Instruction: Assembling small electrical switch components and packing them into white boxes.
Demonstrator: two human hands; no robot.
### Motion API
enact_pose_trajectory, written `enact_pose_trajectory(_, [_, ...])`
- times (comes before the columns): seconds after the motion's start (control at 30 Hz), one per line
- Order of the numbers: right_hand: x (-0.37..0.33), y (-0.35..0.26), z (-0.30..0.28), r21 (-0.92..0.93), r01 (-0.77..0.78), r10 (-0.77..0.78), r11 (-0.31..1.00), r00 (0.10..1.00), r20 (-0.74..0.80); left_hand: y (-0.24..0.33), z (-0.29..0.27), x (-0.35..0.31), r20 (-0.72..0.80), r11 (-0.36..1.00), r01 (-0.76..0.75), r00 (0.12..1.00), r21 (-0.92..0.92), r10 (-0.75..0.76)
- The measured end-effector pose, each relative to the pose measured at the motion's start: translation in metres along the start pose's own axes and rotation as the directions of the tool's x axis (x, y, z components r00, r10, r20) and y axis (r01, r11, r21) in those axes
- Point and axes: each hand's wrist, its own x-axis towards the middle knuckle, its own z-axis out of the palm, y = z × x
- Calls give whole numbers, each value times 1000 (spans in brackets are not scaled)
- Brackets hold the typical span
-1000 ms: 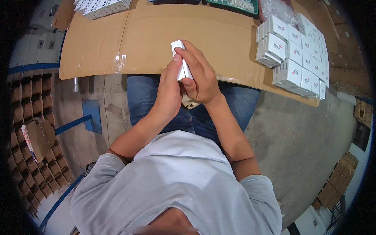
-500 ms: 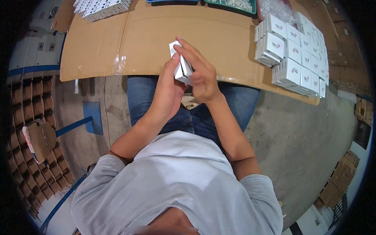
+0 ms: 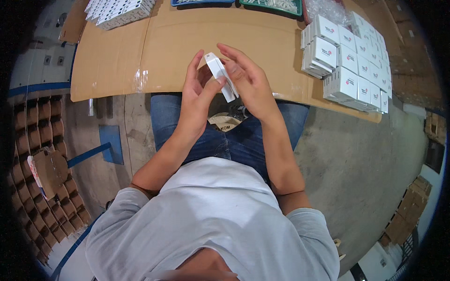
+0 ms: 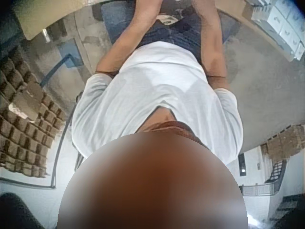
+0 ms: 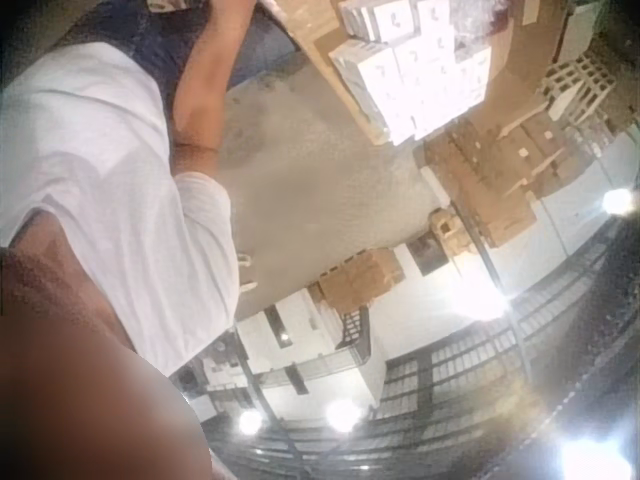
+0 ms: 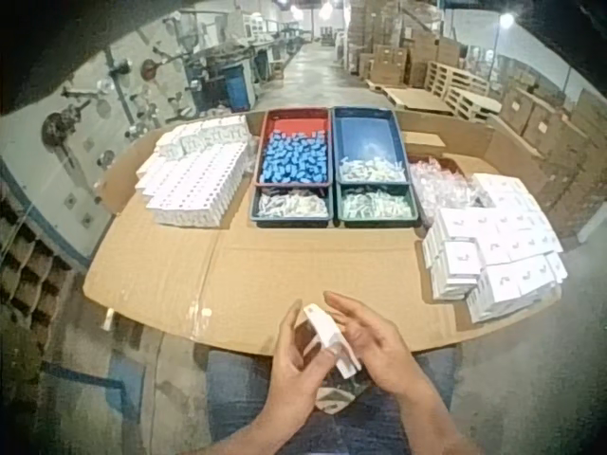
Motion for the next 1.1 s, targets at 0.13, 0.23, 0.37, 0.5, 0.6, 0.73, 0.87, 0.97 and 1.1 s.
enact_pose_trajectory(0.13, [-1,-2,1,-12,115,-114,993,991,77,-5,-5,0,63,987,-65,996,145,56])
enact_pose_trajectory(0.23, [-2,-1,-3,2,99,-99,995,989,114,-1,-5,2,167,997,-64,984,50,55])
enact_pose_trajectory(0.37, [-2,6,-2,4,184,-184,983,979,82,3,-7,3,127,986,-1,992,-167,23])
enact_pose_trajectory(0.5, [-1,6,-5,-301,405,-391,863,914,109,20,-7,0,146,879,380,925,-288,-352])
enact_pose_trajectory(0.6, [-1,5,-5,-461,469,-434,754,881,186,26,-3,-3,221,849,442,894,-291,-390])
enact_pose_trajectory(0.73, [-1,7,0,-464,505,-475,728,859,190,25,3,-4,204,879,372,924,-297,-322])
enact_pose_trajectory(0.87, [1,21,2,-490,559,-540,668,818,196,21,8,-8,159,898,361,931,-251,-330])
enact_pose_trajectory(0.97, [3,26,1,-508,604,-590,614,779,213,24,13,-9,134,898,348,937,-267,-323])
enact_pose_trajectory(1.1, [3,25,2,-496,619,-603,609,768,218,23,12,-11,139,907,332,942,-258,-305])
